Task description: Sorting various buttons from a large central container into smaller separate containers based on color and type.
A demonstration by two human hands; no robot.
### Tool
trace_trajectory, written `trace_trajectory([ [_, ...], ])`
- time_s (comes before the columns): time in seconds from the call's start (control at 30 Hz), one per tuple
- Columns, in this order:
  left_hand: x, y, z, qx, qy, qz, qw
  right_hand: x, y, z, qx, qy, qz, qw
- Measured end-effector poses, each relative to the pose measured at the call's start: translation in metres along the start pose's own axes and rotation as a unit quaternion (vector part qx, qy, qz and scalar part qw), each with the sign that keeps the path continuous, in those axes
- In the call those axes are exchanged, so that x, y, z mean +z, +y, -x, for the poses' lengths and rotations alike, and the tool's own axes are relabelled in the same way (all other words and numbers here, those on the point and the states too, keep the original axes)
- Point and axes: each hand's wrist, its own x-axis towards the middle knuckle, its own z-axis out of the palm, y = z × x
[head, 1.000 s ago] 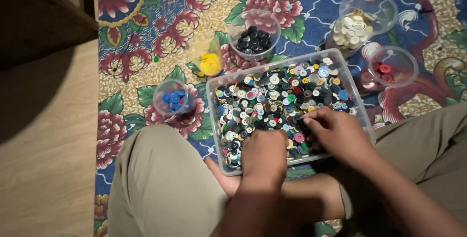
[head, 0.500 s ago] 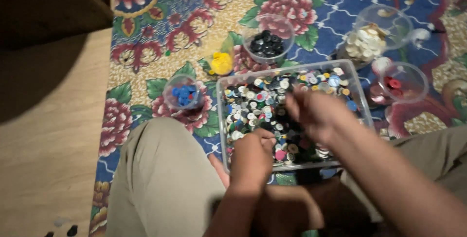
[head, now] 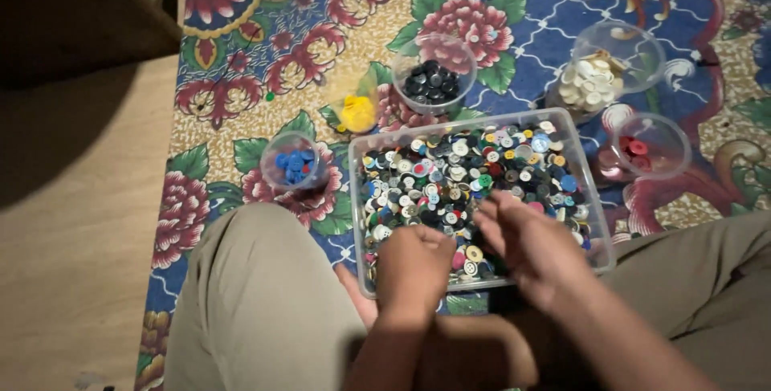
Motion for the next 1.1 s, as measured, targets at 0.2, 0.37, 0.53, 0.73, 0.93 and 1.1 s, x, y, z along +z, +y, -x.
trace_trajectory([
  [0.2, -0.001, 0.078, -0.046, -0.044, 0.013, 0.337, 0.941, 0.004, -0.003, 0.011, -0.006, -0.016, -0.016, 1.0],
  [0.37, -0.013, 0.102, -0.068, -0.02, 0.007, 0.349, 0.937, 0.016, -0.017, 0.031, -0.031, 0.008, 0.042, 0.999],
  [0.53, 0.003, 0.057, -0.043, -0.057, 0.029, 0.354, 0.933, 0.008, -0.014, 0.031, -0.039, 0.018, 0.061, 0.997],
  [0.73, 0.004, 0.013, 0.004, 0.016, 0.011, 0.018, 1.0, 0.0, -0.003, 0.022, -0.083, 0.021, 0.167, 0.982],
  [0.93, 0.023, 0.0, 0.012, 0.051, 0.076, -0.192, 0.977, -0.022, 0.019, -0.016, -0.12, -0.059, 0.344, 0.93],
  [1.1, 0.048, 0.025, 0.009, 0.089, 0.001, -0.086, 0.992, -0.037, 0.013, -0.017, -0.189, -0.065, 0.394, 0.897],
])
